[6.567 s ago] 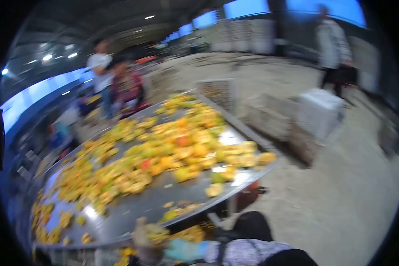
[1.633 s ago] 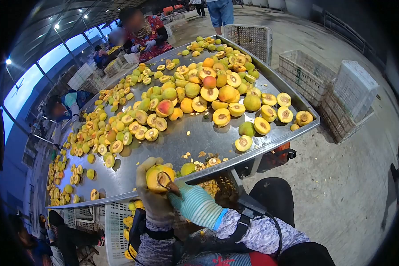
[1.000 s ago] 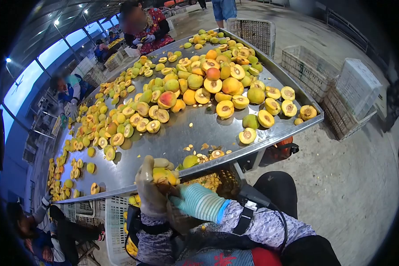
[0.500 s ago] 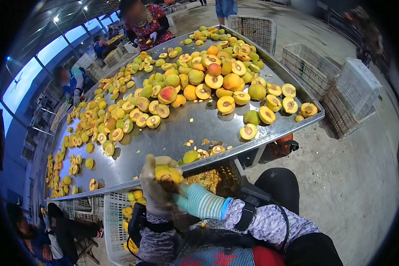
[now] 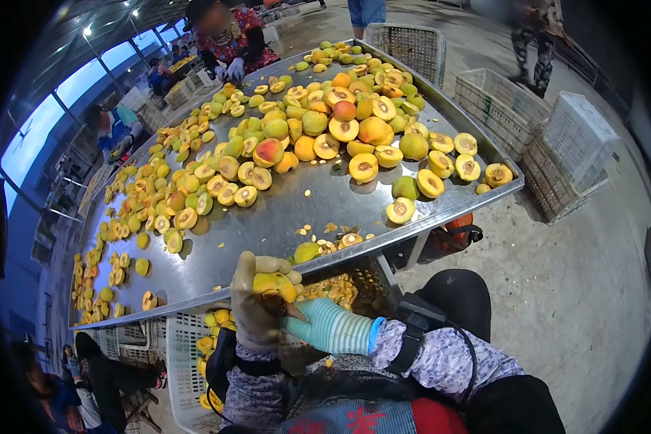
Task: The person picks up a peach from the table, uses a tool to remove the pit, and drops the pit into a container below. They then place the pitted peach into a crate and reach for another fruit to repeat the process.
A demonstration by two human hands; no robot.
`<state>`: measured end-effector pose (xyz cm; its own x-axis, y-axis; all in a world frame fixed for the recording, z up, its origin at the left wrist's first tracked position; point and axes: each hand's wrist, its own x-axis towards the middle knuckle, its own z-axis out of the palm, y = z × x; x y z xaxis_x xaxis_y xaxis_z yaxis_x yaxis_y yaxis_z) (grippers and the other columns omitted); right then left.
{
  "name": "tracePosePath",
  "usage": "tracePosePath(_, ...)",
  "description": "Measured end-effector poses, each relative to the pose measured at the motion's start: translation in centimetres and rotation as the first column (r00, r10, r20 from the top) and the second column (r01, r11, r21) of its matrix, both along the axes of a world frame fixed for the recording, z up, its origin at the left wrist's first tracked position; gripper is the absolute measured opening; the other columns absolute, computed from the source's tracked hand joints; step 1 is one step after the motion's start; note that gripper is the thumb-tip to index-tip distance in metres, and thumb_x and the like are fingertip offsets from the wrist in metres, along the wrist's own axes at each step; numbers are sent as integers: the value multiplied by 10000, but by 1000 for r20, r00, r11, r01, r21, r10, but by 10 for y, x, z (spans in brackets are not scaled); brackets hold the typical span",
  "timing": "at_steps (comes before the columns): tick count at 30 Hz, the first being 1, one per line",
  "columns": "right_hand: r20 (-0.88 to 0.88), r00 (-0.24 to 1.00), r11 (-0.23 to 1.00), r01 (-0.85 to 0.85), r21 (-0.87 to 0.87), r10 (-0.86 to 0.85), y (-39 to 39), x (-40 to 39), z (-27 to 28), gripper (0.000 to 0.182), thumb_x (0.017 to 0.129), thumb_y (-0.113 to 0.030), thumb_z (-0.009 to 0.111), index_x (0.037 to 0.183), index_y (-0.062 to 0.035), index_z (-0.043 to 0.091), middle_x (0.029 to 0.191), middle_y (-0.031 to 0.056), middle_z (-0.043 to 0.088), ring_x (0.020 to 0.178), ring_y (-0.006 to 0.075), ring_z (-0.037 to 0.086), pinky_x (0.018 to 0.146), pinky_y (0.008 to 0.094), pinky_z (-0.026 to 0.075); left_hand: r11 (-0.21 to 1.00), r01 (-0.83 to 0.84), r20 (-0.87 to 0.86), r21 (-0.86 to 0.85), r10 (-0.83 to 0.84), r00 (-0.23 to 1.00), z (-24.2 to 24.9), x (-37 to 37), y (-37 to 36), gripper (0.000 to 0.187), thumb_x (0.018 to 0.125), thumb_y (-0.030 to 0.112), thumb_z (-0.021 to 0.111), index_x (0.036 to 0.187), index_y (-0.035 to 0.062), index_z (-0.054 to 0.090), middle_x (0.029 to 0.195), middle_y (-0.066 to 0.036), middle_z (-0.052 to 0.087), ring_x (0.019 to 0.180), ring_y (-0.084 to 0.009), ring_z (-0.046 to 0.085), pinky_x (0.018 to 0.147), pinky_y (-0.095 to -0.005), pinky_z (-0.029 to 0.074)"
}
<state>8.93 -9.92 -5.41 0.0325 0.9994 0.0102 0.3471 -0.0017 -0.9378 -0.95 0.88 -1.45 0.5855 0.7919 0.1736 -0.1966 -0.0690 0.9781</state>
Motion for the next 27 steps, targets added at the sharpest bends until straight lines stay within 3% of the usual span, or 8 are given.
tracePosePath(1,-4,1000,1000,2,1,-2,-1,1,12,400,964,-398,562,994,0,591,771,205,661,735,379,665,667,451,533,985,56,105,-161,-39,994,2,1,-2,510,1009,452,448,865,-15,595,778,-172,652,614,-239,634,575,-338,541)
tracePosePath(3,-382,923,853,-164,-495,-44,-3,4,39,375,970,-401,558,961,-27,591,717,124,645,626,265,643,571,392,518,966,71,128,-249,-40,991,-5,1,1,509,997,472,463,866,-1,596,776,-179,648,619,-252,633,581,-358,544)
tracePosePath(9,-344,937,972,-130,-194,57,0,-3,23,398,990,-420,518,897,-34,552,598,61,546,436,198,544,401,343,442,917,84,320,-389,50,946,-4,5,-9,456,977,477,508,851,47,596,759,-180,635,631,-282,635,574,-381,548)
tracePosePath(12,-562,817,849,-199,-490,-132,-4,-6,46,410,986,-429,520,901,-31,575,628,84,584,527,226,606,484,362,502,908,86,332,-410,61,941,1,8,-11,459,975,487,509,850,53,595,760,-180,635,639,-289,637,571,-382,549)
tracePosePath(18,-180,983,973,-70,-220,30,-3,-4,20,383,981,-418,532,871,-56,589,636,106,578,539,208,609,454,350,476,947,118,101,-300,-92,991,-14,0,2,497,990,507,456,868,46,594,787,-183,641,649,-297,635,590,-394,548)
tracePosePath(22,-525,836,835,-171,-523,-158,-7,-8,45,447,978,-466,518,871,-38,593,649,115,587,555,225,594,509,371,491,920,121,238,-374,-32,971,-13,3,-4,526,986,516,451,869,28,610,765,-206,644,634,-293,625,605,-387,546)
tracePosePath(26,-436,893,863,-130,-488,-112,-5,-10,26,445,978,-467,517,849,-45,575,619,91,556,506,215,561,470,350,470,889,120,274,-441,6,962,-17,4,-5,541,989,524,440,856,28,612,750,-219,645,628,-290,623,610,-380,547)
tracePosePath(27,-281,959,963,-39,-268,-39,-4,-11,4,433,980,-462,520,826,-59,561,593,68,526,460,194,525,423,331,431,938,72,172,-338,-14,985,-17,3,-3,532,991,520,440,848,36,607,752,-220,646,626,-292,625,606,-380,547)
